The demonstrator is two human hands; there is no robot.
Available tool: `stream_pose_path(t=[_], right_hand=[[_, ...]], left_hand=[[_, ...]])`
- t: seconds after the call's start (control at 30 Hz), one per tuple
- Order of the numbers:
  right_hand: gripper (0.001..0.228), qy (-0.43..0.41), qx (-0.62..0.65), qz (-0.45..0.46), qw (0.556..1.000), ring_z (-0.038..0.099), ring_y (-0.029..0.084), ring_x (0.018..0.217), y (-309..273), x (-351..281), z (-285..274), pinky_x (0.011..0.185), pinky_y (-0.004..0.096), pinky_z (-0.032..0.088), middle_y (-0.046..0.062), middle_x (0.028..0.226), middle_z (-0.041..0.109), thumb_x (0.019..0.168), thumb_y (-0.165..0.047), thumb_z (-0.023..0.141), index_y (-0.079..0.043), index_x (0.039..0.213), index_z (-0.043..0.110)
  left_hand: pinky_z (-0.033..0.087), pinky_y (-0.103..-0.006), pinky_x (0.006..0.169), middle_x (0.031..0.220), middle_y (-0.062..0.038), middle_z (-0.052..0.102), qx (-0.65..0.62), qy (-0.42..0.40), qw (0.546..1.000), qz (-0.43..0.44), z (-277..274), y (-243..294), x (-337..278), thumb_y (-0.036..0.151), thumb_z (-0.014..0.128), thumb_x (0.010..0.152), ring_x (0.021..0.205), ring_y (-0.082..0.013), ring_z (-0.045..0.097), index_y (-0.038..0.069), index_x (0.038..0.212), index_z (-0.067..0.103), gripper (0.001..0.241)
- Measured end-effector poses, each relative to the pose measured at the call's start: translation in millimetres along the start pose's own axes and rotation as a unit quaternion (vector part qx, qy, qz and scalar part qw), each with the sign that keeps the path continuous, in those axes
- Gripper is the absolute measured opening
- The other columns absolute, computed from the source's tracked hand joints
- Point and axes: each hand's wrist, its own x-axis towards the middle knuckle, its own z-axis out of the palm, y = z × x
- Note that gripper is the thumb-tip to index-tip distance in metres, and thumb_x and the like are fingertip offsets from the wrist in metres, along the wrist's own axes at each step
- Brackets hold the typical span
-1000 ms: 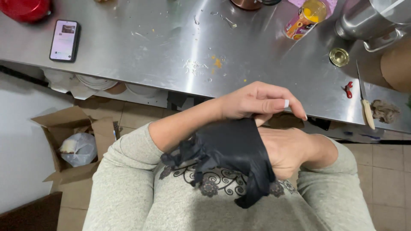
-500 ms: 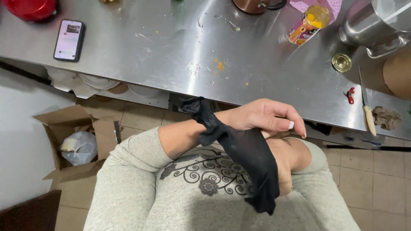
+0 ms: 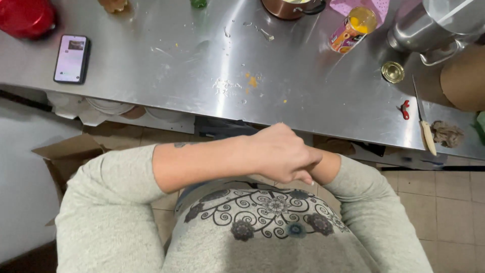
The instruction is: Cleaning a work surface and preparing modeling chocolate for use.
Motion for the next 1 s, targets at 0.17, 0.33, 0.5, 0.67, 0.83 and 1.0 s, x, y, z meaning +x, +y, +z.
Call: stream_pose_path(t=[0.17,0.33,0.5,0.67,0.83,1.0], right_hand=[[0.053,0.007,-0.028,0.014,1.000,0.052,0.042,0.134,4,18,5,0.108,0.050,0.043,0.027,0.147,0.050,0.096,-0.027,0.067,0.001,0.141,0.057],[0.055,0.018,-0.029,0.019,0.999,0.051,0.042,0.134,-6,23,15,0.108,0.050,0.042,0.028,0.148,0.048,0.096,-0.028,0.069,0.000,0.142,0.057],[0.055,0.086,0.029,0.010,0.996,0.052,0.041,0.134,-16,25,17,0.109,0.050,0.044,0.026,0.152,0.044,0.096,-0.027,0.070,-0.003,0.144,0.055],[0.057,0.130,0.114,0.005,0.985,0.054,0.040,0.134,-29,26,16,0.110,0.050,0.045,0.025,0.155,0.040,0.097,-0.027,0.070,-0.005,0.146,0.053],[0.058,0.150,0.210,-0.002,0.966,0.056,0.038,0.134,-32,37,8,0.111,0.050,0.046,0.023,0.158,0.037,0.097,-0.026,0.071,-0.008,0.149,0.051],[0.060,0.202,0.288,0.001,0.936,0.058,0.037,0.135,-31,52,0,0.111,0.050,0.047,0.022,0.161,0.033,0.098,-0.026,0.072,-0.010,0.151,0.050]], left_hand=[[0.050,-0.0422,0.065,0.085,-0.005,0.077,-0.105,0.003,0.994,0.012,-23,-34,-3,0.054,0.070,0.087,0.083,-0.0290,0.071,0.014,0.100,0.071,0.041],[0.053,-0.0307,0.075,0.097,-0.003,0.073,-0.466,-0.036,0.884,-0.029,10,-72,0,0.034,0.072,0.094,0.088,-0.0133,0.067,0.008,0.117,0.066,0.035],[0.050,-0.0282,0.105,0.117,-0.005,0.068,-0.709,0.016,0.694,0.120,50,-58,37,0.026,0.070,0.110,0.112,-0.0092,0.062,-0.001,0.119,0.064,0.029],[0.051,-0.0308,0.096,0.115,-0.002,0.067,-0.734,0.076,0.664,0.121,43,-42,49,0.020,0.078,0.097,0.108,-0.0106,0.063,0.002,0.117,0.065,0.030],[0.053,-0.0280,0.082,0.092,0.000,0.074,-0.528,-0.089,0.828,0.165,-7,-10,37,0.030,0.078,0.095,0.089,-0.0091,0.066,0.005,0.095,0.074,0.025],[0.056,-0.0254,0.072,0.082,0.004,0.076,-0.392,-0.070,0.907,0.139,23,-59,40,0.037,0.084,0.086,0.080,-0.0055,0.070,0.009,0.085,0.075,0.030]])
